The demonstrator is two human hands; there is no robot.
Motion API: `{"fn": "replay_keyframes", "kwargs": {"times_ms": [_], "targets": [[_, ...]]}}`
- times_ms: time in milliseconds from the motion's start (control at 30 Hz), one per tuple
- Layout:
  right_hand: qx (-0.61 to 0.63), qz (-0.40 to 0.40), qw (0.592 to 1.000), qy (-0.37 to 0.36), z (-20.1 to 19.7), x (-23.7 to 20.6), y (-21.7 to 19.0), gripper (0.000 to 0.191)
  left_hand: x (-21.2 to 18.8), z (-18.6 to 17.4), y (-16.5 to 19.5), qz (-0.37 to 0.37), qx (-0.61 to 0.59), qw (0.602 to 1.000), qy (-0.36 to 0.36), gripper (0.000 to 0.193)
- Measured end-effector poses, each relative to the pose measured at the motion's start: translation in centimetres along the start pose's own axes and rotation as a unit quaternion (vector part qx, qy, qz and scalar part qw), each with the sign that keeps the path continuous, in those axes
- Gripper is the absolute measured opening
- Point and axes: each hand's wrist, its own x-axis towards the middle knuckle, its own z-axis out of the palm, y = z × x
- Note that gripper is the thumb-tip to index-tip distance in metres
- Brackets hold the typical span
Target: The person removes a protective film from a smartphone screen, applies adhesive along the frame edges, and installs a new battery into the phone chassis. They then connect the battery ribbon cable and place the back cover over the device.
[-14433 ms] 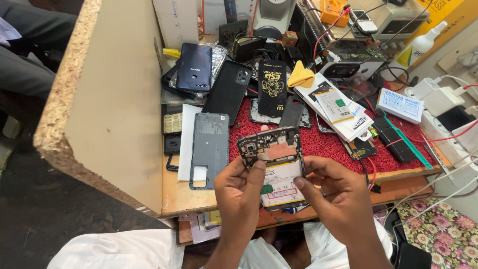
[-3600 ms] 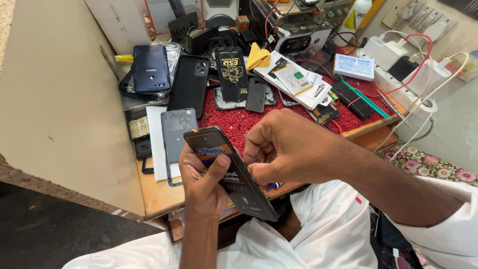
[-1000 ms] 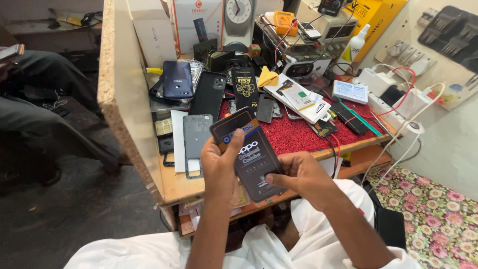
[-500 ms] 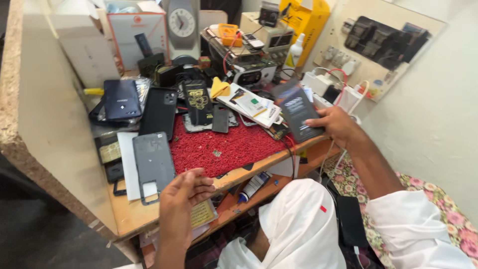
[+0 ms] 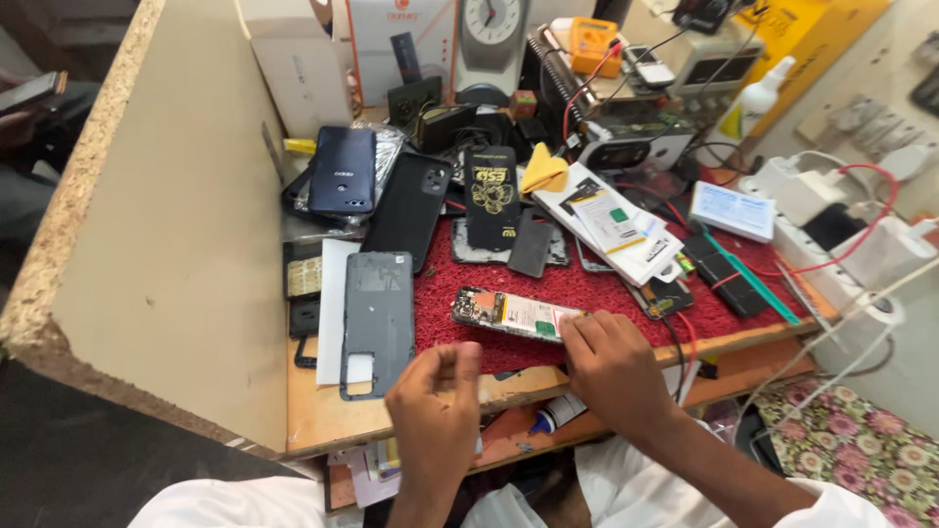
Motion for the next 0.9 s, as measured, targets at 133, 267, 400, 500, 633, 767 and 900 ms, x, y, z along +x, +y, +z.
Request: {"fn": "replay_keyframes", "kwargs": {"times_ms": [133, 267, 400, 500, 633, 767, 900], "targets": [[0.049, -0.001, 0.997, 0.065, -0.5, 0.5, -2.1, 0.033, -0.3, 3.1, 0.0, -0.151, -0.340, 0.923, -0.100, 0.032], [0.004, 0.012, 1.000, 0.014, -1.4, 1.1, -5.4, 0.038, 0.4, 5.3, -1.2, -0.220, -0.457, 0.859, -0.064, 0.027], [0.089, -0.007, 0.996, -0.029, -2.4, 0.9, -5.1, 0.067, 1.1, 4.3, -2.6, -0.270, -0.471, 0.837, -0.067, 0.025], [0.228, 0.082, 0.963, -0.115, -2.0, 1.0, -2.8, 0.082, 1.3, 4.0, -2.3, -0.262, -0.493, 0.824, -0.098, 0.019], [0.316, 0.126, 0.923, -0.177, -0.6, 2.0, 0.4, 0.070, 1.3, 5.3, -0.8, -0.257, -0.500, 0.815, -0.137, 0.028], [0.387, 0.072, 0.900, -0.184, -0.1, 3.2, 4.4, 0.064, 0.9, 4.8, -0.3, -0.328, -0.456, 0.802, -0.204, 0.035], [0.396, 0.062, 0.897, -0.188, 1.1, 2.6, 5.2, 0.057, -0.2, 2.5, -1.1, -0.353, -0.432, 0.788, -0.260, 0.048]]}}
